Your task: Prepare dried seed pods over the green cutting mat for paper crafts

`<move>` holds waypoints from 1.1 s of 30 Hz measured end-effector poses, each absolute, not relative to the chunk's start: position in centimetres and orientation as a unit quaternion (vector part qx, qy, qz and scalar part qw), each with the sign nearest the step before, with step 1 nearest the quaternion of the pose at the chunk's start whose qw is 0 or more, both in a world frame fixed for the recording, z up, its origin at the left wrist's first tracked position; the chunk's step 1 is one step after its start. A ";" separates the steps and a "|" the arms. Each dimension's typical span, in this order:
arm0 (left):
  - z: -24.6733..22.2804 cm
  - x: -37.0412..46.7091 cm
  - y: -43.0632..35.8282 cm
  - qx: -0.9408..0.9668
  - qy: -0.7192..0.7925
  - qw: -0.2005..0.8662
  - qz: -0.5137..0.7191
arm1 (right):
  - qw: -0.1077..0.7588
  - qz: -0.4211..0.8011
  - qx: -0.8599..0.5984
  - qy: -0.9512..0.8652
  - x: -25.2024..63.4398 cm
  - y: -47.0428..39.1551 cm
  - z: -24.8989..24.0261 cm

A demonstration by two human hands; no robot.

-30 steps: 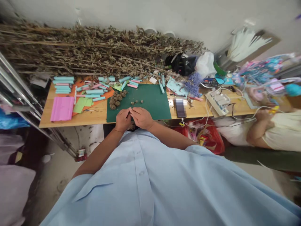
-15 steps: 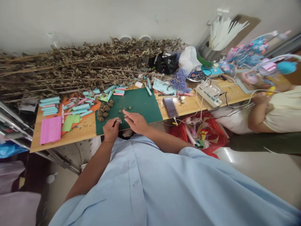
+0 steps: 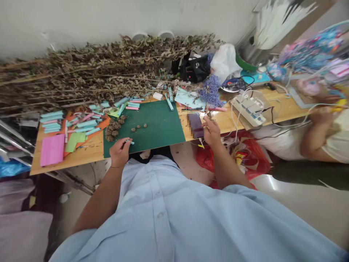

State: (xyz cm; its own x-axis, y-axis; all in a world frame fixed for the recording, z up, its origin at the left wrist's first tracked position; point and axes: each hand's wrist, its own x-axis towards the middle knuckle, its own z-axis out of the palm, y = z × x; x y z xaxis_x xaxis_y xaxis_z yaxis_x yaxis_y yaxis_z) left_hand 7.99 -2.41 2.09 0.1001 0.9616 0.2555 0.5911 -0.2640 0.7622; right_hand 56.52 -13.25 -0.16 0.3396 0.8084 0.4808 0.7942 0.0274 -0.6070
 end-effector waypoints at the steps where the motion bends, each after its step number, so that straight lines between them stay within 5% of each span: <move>1: 2.2 8.0 -2.4 0.696 0.559 0.245 0.378 | 0.426 0.013 -0.687 -0.588 56.9 -13.1 -0.5; 13: 2.9 8.7 -2.7 0.679 0.579 0.243 0.381 | 0.383 0.022 -0.680 -0.624 57.5 -11.8 0.1; 22: 2.8 8.6 -2.8 0.685 0.569 0.245 0.383 | 0.446 -0.006 -0.696 -0.562 56.2 -13.1 1.8; 33: 1.3 8.8 -3.0 0.722 0.521 0.228 0.394 | 0.461 0.147 -0.459 -0.745 38.4 -10.8 3.7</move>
